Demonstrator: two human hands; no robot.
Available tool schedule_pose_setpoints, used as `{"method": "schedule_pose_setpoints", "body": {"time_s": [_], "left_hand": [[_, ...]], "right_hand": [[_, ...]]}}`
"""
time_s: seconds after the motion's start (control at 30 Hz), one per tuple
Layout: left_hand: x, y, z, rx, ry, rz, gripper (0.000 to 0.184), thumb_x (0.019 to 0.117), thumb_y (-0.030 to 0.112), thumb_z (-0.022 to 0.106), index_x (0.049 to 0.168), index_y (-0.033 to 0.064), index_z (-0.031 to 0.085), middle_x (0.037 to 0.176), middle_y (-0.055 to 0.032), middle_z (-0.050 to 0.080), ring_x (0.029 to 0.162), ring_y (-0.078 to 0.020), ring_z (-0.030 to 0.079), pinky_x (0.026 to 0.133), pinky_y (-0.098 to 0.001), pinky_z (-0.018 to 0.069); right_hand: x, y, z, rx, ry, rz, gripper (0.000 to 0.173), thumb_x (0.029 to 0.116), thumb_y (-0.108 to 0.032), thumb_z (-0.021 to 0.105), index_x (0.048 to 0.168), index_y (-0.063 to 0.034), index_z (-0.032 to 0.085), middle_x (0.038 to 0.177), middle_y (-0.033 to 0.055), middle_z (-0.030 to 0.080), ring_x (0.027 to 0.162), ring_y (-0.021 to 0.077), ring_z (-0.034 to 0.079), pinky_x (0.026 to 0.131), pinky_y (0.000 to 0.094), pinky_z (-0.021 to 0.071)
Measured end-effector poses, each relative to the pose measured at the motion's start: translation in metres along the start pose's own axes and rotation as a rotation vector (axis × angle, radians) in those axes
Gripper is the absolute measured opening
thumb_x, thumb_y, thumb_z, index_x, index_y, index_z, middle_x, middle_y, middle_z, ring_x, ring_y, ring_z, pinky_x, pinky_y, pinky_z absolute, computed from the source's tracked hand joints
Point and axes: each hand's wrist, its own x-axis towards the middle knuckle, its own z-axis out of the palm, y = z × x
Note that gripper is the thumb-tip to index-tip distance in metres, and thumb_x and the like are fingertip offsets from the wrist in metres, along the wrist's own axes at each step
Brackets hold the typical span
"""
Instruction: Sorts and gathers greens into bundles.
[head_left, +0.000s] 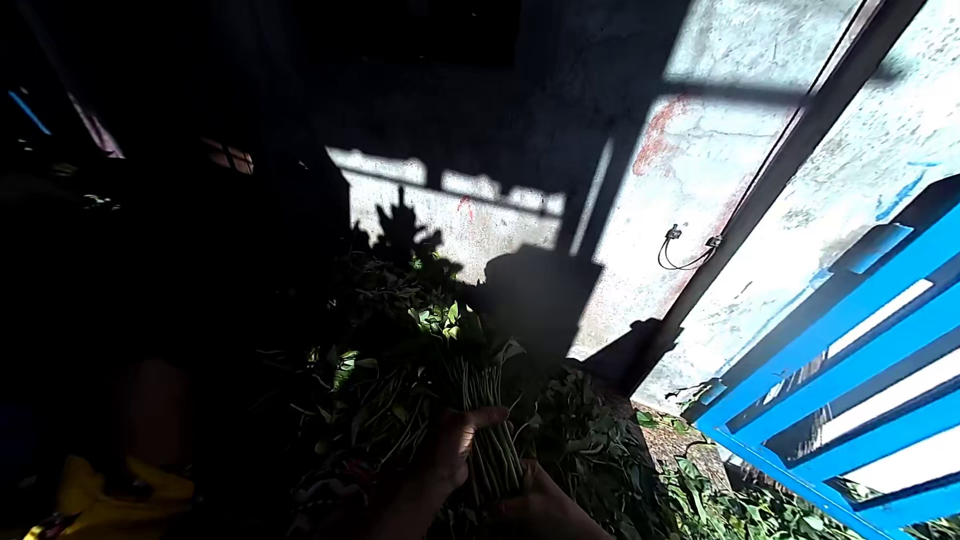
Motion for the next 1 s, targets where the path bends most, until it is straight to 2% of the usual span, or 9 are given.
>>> {"method": "schedule_pose_setpoints", "body": {"time_s": [0.17, 0.23, 0.33, 0.47, 0.53, 0.63, 0.73, 0.9, 1.0], "left_hand": [[0.002, -0.005, -0.002, -0.065, 0.105, 0.054, 0.046, 0.0747, -0.006, 0.084, 0.110, -0.0129, 0.057, 0.088, -0.0279, 0.072, 0.075, -0.0392, 0.075, 0.072, -0.0498, 0.0660], [0.002, -0.007, -0.002, -0.106, 0.188, 0.062, 0.045, 0.0737, -0.007, 0.084, 0.110, -0.0127, 0.058, 0.089, -0.0265, 0.073, 0.078, -0.0373, 0.075, 0.075, -0.0486, 0.0658], [0.001, -0.004, -0.006, -0.245, 0.268, -0.028, 0.042, 0.0762, -0.011, 0.077, 0.114, -0.0106, 0.058, 0.097, -0.0262, 0.072, 0.085, -0.0367, 0.074, 0.077, -0.0502, 0.0643], [-0.018, 0.019, -0.021, -0.410, 0.160, -0.163, 0.016, 0.0931, 0.001, 0.063, 0.107, -0.0081, 0.063, 0.093, -0.0237, 0.070, 0.081, -0.0329, 0.071, 0.075, -0.0480, 0.0621], [-0.034, 0.033, -0.032, -0.503, 0.077, -0.133, 0.021, 0.1002, 0.009, 0.056, 0.113, -0.0071, 0.062, 0.100, -0.0251, 0.070, 0.088, -0.0349, 0.072, 0.080, -0.0504, 0.0616], [-0.059, 0.051, -0.057, -0.533, 0.088, -0.001, 0.025, 0.0976, 0.009, 0.056, 0.118, -0.0050, 0.061, 0.108, -0.0278, 0.069, 0.097, -0.0376, 0.071, 0.086, -0.0550, 0.0604], [-0.085, 0.069, -0.099, -0.458, 0.089, 0.167, 0.019, 0.0859, 0.011, 0.070, 0.104, 0.0054, 0.071, 0.100, -0.0171, 0.073, 0.091, -0.0252, 0.073, 0.082, -0.0459, 0.0615], [-0.154, 0.104, -0.154, -0.337, 0.149, 0.343, 0.038, 0.0689, 0.014, 0.087, 0.104, 0.0113, 0.073, 0.099, -0.0123, 0.074, 0.091, -0.0208, 0.074, 0.080, -0.0428, 0.0630], [-0.201, 0.110, -0.184, -0.325, -0.036, 0.542, 0.029, 0.0827, 0.014, 0.081, 0.111, 0.0111, 0.075, 0.106, -0.0102, 0.075, 0.100, -0.0204, 0.073, 0.088, -0.0437, 0.0618]], "right_hand": [[0.003, -0.005, 0.001, -0.153, 0.004, -0.032, 0.037, 0.0826, 0.004, 0.077, 0.118, -0.0003, 0.065, 0.102, 0.0088, 0.076, 0.092, 0.0179, 0.074, 0.087, 0.0395, 0.0624], [0.007, -0.005, -0.003, -0.490, 0.081, -0.085, 0.036, 0.0833, -0.008, 0.078, 0.117, -0.0026, 0.065, 0.098, 0.0064, 0.075, 0.091, 0.0164, 0.073, 0.084, 0.0401, 0.0625], [0.011, -0.015, 0.001, -0.853, 0.139, -0.025, 0.035, 0.0869, -0.024, 0.076, 0.113, -0.0036, 0.066, 0.094, 0.0100, 0.073, 0.090, 0.0238, 0.072, 0.084, 0.0527, 0.0580], [0.007, -0.039, 0.004, -0.513, -0.166, -0.034, 0.027, 0.0872, -0.006, 0.076, 0.113, -0.0035, 0.068, 0.099, 0.0056, 0.075, 0.091, 0.0151, 0.073, 0.084, 0.0398, 0.0620], [0.007, -0.050, 0.007, -0.401, -0.300, 0.010, 0.028, 0.0866, -0.003, 0.075, 0.114, -0.0037, 0.069, 0.102, 0.0062, 0.075, 0.094, 0.0157, 0.073, 0.086, 0.0402, 0.0614], [0.011, -0.057, 0.017, -0.315, -0.444, 0.085, 0.028, 0.0866, 0.000, 0.074, 0.114, -0.0034, 0.069, 0.103, 0.0072, 0.075, 0.094, 0.0164, 0.072, 0.087, 0.0403, 0.0609], [0.017, -0.062, 0.031, -0.314, -0.575, 0.117, 0.026, 0.0882, -0.001, 0.072, 0.114, -0.0052, 0.069, 0.102, 0.0053, 0.075, 0.093, 0.0143, 0.072, 0.085, 0.0373, 0.0607], [0.040, -0.066, 0.077, -0.364, -0.765, 0.137, 0.026, 0.0862, -0.002, 0.075, 0.111, -0.0071, 0.070, 0.099, 0.0021, 0.076, 0.090, 0.0109, 0.072, 0.082, 0.0327, 0.0616], [0.054, -0.063, 0.109, -0.377, -0.911, 0.103, 0.026, 0.0864, -0.003, 0.076, 0.111, -0.0058, 0.069, 0.096, 0.0020, 0.075, 0.087, 0.0099, 0.072, 0.079, 0.0317, 0.0617]]}}
